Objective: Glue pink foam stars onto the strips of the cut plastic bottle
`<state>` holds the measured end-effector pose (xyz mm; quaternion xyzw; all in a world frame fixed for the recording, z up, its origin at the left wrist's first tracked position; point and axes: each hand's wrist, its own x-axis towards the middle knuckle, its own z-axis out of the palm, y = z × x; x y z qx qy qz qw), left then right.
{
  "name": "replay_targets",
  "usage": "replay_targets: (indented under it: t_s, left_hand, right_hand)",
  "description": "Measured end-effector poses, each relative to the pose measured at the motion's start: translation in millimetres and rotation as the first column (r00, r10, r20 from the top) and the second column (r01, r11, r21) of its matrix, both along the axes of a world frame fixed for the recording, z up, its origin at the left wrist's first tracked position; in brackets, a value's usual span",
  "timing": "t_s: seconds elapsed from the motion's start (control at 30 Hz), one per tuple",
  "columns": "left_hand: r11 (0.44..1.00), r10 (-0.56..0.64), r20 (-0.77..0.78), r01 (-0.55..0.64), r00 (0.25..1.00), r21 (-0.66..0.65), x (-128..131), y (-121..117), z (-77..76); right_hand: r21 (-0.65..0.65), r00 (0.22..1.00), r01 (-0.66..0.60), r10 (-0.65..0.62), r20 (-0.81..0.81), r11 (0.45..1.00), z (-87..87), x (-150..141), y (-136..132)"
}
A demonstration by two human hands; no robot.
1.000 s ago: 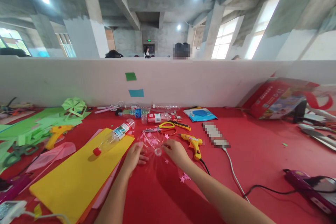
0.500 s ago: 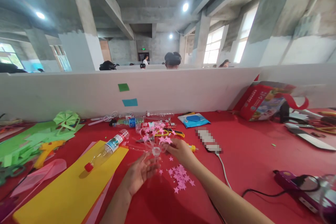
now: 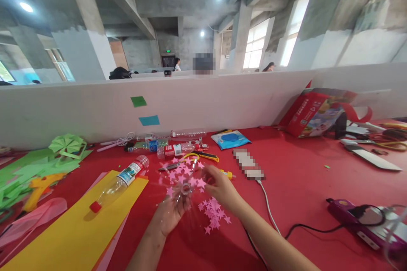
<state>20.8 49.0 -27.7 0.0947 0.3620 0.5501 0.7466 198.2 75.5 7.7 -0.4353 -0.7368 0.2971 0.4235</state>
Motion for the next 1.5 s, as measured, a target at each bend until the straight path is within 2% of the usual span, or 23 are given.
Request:
replay_targets:
  t_s: [0.1,0.17,0.2,0.23,0.3,0.4,0.5,0.8,0.97,1.1,1.2,1.4,1.5]
  left_hand:
    - [0.999,0.049,0.037,-0.048,0.998,-0.008,-7,4,-5.6]
    - [0.996,0.083,0.057,-0.082,0.995,-0.027,-12,6,-6.9]
    - [0.995,0.092,0.061,-0.09,0.994,-0.04,-14,7,-7.1]
    - [0.994,0.1,0.063,-0.097,0.993,-0.052,-15,8,-7.3]
    - [0.992,0.116,0.063,-0.112,0.991,-0.067,-16,9,-8.1]
    - [0.989,0.139,0.057,-0.137,0.989,-0.048,-12,8,-10.1]
    - [0.99,0.137,0.04,-0.136,0.99,-0.031,-8,7,-12.4]
    - [0.99,0.139,-0.03,-0.139,0.99,-0.001,7,3,-23.7]
    - [0.99,0.125,0.002,-0.125,0.992,0.073,11,3,-29.0]
    - [0.989,0.149,0.014,-0.149,0.989,0.02,9,2,-31.7]
    - [0.988,0.156,0.017,-0.155,0.988,-0.007,10,2,-31.3]
    - [0.987,0.157,0.009,-0.156,0.988,-0.032,11,1,-28.4]
    - [0.987,0.16,0.011,-0.16,0.987,-0.024,11,1,-27.6]
  right_hand:
    - [0.147,0.981,0.172,-0.157,-0.111,0.974,-9.1,7,-5]
    - [0.351,0.963,0.263,-0.225,-0.146,0.898,-13.0,8,-15]
    - [0.45,0.974,0.227,-0.2,-0.107,0.863,-13.8,8,-21]
    - [0.52,0.99,0.136,-0.135,-0.039,0.843,-13.9,6,-28]
    - [0.584,0.997,-0.053,0.007,0.081,0.81,-12.7,0,-40]
    - [0.568,0.972,-0.202,0.094,0.214,0.798,-11.1,-11,-50]
    - [0.56,0.964,-0.236,0.121,0.235,0.794,-11.6,-17,-53]
    - [0.61,0.999,-0.041,0.031,0.028,0.792,-4.5,-8,-46]
    - [0.523,0.996,-0.085,0.077,0.036,0.848,-4.1,-15,-48]
    - [0.432,0.992,-0.094,0.121,-0.034,0.897,-8.6,-20,-50]
    - [0.394,0.994,-0.059,0.091,-0.064,0.917,-13.6,-20,-52]
    - [0.482,0.999,-0.042,0.048,-0.002,0.875,-18.5,-18,-52]
    - [0.486,1.0,-0.014,0.023,-0.011,0.874,-17.0,-18,-52]
